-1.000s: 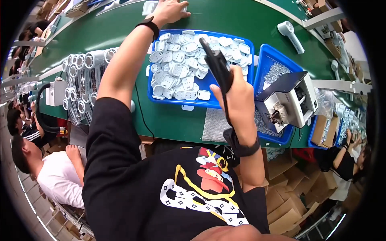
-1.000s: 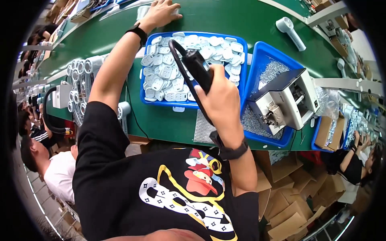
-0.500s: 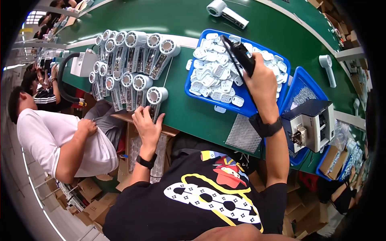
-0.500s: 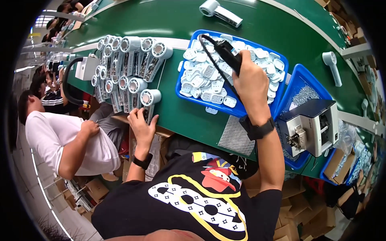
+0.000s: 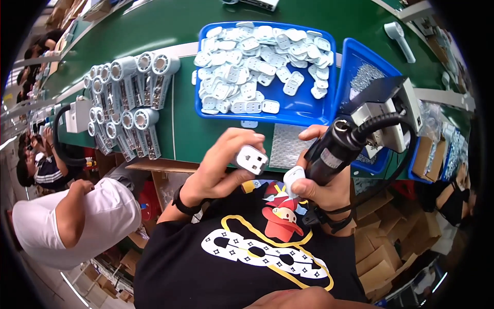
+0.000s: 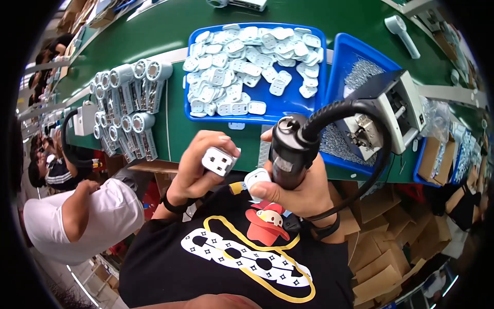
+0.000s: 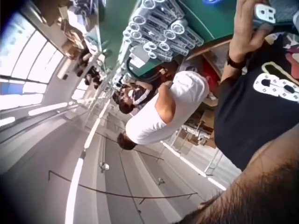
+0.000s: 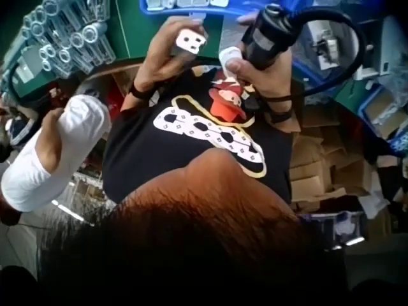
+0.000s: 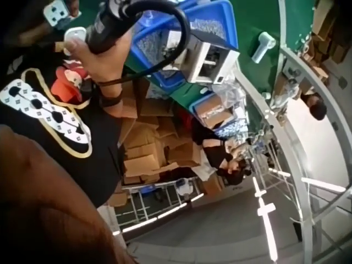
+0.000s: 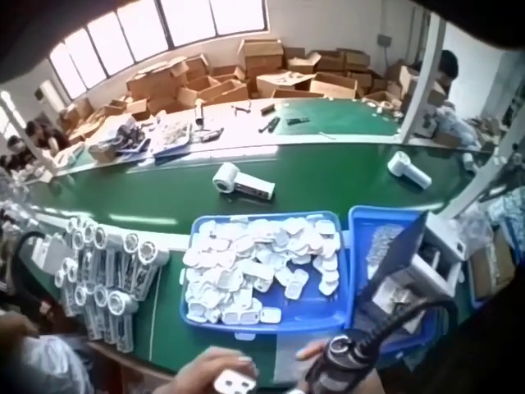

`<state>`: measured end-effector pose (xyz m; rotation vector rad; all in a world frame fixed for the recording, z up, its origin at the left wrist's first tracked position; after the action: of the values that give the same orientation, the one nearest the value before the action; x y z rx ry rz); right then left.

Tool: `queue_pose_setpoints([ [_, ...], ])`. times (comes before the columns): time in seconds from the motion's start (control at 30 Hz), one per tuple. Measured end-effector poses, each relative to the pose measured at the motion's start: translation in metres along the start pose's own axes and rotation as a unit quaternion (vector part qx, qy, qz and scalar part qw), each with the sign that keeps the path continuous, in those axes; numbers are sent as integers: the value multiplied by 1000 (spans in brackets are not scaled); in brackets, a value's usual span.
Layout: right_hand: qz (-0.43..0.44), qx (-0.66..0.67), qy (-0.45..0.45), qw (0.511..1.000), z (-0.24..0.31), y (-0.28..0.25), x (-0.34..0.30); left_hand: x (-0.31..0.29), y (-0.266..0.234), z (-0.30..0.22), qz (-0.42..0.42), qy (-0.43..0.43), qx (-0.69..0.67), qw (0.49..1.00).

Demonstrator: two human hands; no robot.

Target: The person picks up a fan body and a backplate, fits them together, and drives a screw into the assembly with a power screwdriver. After repeating this process for several fans, the person places the finished fans into a cardboard box.

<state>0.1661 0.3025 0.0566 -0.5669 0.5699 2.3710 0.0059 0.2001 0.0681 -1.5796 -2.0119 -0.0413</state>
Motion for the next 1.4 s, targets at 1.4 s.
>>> queue_pose_setpoints([
  [1.4,-122,27,-413,902,92,-45,-78,41,146,38,5,75,-165,983],
])
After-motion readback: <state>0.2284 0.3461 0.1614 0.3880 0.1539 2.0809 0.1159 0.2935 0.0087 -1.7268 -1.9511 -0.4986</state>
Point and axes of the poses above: each hand's wrist, its own x-axis towards the middle knuckle, its own y-axis out of the palm, z = x × y, the point moved 9 cm from there along x, towards the middle knuckle, and after that the axes turned 15 degrees about y, right-handed, at the moved point
